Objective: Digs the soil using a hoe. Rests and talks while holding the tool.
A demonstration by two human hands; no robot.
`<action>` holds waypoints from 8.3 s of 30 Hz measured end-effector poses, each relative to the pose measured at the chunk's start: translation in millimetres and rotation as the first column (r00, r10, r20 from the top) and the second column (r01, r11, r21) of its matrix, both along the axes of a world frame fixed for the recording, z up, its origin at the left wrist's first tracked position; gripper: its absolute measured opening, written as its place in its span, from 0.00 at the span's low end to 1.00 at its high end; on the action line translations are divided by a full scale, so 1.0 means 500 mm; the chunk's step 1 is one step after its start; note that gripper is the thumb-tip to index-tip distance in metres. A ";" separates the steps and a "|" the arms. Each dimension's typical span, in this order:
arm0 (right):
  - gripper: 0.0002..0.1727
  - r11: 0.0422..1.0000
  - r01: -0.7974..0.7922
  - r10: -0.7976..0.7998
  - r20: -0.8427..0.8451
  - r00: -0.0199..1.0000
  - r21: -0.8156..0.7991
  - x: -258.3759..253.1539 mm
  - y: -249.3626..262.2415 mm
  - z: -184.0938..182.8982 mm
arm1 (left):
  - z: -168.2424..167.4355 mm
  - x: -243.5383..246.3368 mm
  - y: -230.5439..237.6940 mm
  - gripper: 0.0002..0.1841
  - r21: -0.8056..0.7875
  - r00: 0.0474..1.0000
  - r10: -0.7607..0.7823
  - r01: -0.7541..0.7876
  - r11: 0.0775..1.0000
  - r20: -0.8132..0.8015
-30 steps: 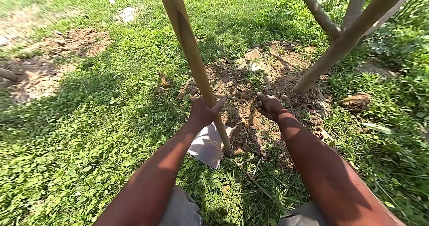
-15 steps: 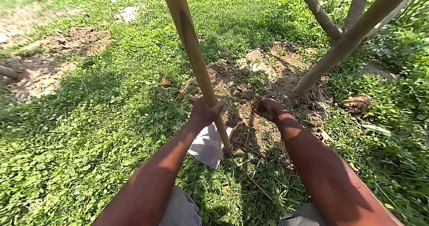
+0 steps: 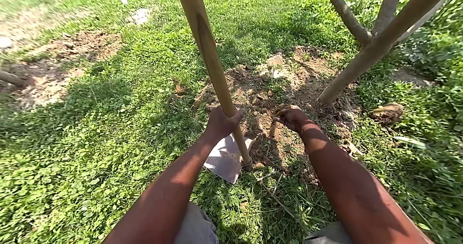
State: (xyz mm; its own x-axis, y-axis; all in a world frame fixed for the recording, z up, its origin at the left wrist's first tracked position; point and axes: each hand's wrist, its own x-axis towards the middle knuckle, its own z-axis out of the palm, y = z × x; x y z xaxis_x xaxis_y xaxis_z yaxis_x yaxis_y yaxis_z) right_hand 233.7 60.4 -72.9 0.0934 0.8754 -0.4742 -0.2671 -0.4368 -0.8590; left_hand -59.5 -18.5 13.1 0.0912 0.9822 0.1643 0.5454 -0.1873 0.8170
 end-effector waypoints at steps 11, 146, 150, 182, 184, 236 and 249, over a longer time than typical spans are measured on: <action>0.22 0.996 -0.052 0.045 -0.099 0.994 -0.068 0.008 -0.010 0.001 | -0.003 -0.001 0.002 0.20 0.000 1.000 -0.002 0.002 1.000 0.013; 0.27 0.997 -0.037 0.061 -0.376 0.925 0.069 0.010 -0.029 0.046 | -0.018 -0.002 0.005 0.21 -0.026 1.000 0.003 -0.003 1.000 0.007; 0.47 0.995 0.023 0.023 -0.465 0.885 0.093 0.007 -0.031 0.090 | -0.015 -0.004 0.005 0.22 -0.041 1.000 0.004 -0.005 0.999 -0.025; 0.28 0.968 -0.109 0.136 0.113 0.984 -0.224 0.023 -0.007 -0.004 | -0.010 -0.007 0.016 0.22 -0.112 0.998 -0.063 0.059 0.992 -0.027; 0.25 0.963 -0.170 0.232 0.319 0.919 -0.211 0.031 -0.021 -0.019 | -0.014 -0.009 0.008 0.22 -0.180 0.993 -0.109 0.100 0.979 -0.037; 0.31 0.473 -0.482 0.526 0.203 0.826 0.738 -0.332 -0.106 0.339 | 0.445 0.088 -0.006 0.33 0.234 0.837 0.329 -0.459 0.857 0.437; 0.47 0.269 -0.728 0.805 0.268 0.529 0.630 -0.313 -0.055 0.260 | 0.471 0.043 0.034 0.18 0.271 0.718 0.111 -0.395 0.878 0.688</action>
